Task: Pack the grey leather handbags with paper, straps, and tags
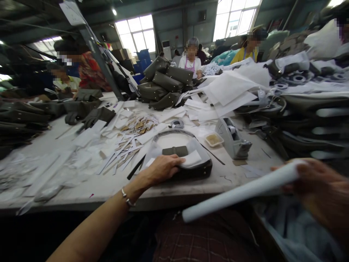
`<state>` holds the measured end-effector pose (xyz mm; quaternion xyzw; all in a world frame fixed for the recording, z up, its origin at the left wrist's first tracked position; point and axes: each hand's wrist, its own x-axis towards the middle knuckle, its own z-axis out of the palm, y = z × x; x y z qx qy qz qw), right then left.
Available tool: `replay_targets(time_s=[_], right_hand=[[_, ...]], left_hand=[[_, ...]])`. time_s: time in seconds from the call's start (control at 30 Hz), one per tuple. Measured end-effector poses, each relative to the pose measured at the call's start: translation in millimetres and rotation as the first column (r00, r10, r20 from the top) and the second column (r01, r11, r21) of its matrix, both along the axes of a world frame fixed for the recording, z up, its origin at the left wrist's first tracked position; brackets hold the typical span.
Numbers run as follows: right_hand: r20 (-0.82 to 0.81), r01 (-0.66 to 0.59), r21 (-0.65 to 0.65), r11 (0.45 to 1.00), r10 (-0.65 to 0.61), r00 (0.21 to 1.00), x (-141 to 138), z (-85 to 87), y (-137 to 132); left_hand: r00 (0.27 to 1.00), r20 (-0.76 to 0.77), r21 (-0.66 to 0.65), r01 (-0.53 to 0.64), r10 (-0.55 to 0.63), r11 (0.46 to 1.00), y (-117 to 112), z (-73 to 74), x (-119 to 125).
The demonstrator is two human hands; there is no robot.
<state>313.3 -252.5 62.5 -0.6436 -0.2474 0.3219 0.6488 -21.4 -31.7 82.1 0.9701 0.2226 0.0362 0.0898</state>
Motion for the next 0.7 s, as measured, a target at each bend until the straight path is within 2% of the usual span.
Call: replay_targets(time_s=[0.03,0.1,0.2,0.27,0.33,0.4,0.53,0.63,0.7], right_hand=[[-0.085,-0.016,0.035,0.999,0.019,0.996,-22.6,-5.6,21.0],[-0.242,-0.152,0.038,0.988,0.157,0.957,-71.1,-20.6,55.3],[-0.380,-0.205,0.108,0.973,0.231,0.896,-127.6,-43.7,83.0],[-0.419,-0.157,0.141,0.977,0.203,0.885,-145.4,-54.3,90.1],[-0.431,-0.085,0.157,0.984,0.146,0.891,-150.1,-60.7,93.1],[-0.413,-0.037,0.158,0.987,0.100,0.905,-148.0,-65.0,94.9],[-0.346,-0.042,0.117,0.992,0.080,0.935,-139.0,-70.9,98.7],[-0.310,-0.100,0.065,0.993,0.115,0.944,-130.0,-70.5,96.8],[-0.342,-0.133,0.026,0.991,0.134,0.930,-124.4,-66.8,89.7]], left_hand=[[1.000,-0.013,-0.021,0.026,-0.026,0.999,3.8,5.2,1.0],[0.997,-0.034,-0.055,0.071,-0.073,0.996,10.1,13.8,3.0],[0.992,-0.060,-0.051,0.112,-0.115,0.992,13.1,21.8,6.3],[0.991,-0.088,-0.012,0.099,-0.100,0.995,8.6,22.6,8.7],[0.994,-0.100,0.053,0.051,-0.045,0.997,-1.8,17.1,11.1],[0.998,-0.067,0.133,-0.014,0.023,0.991,-16.7,2.9,13.3],[0.983,0.098,0.323,-0.180,0.156,0.929,-44.9,-44.3,14.3],[0.966,0.199,0.411,-0.234,0.164,0.881,-52.8,-72.6,11.5],[0.965,0.224,0.428,-0.224,0.137,0.876,-52.0,-79.8,9.2]])
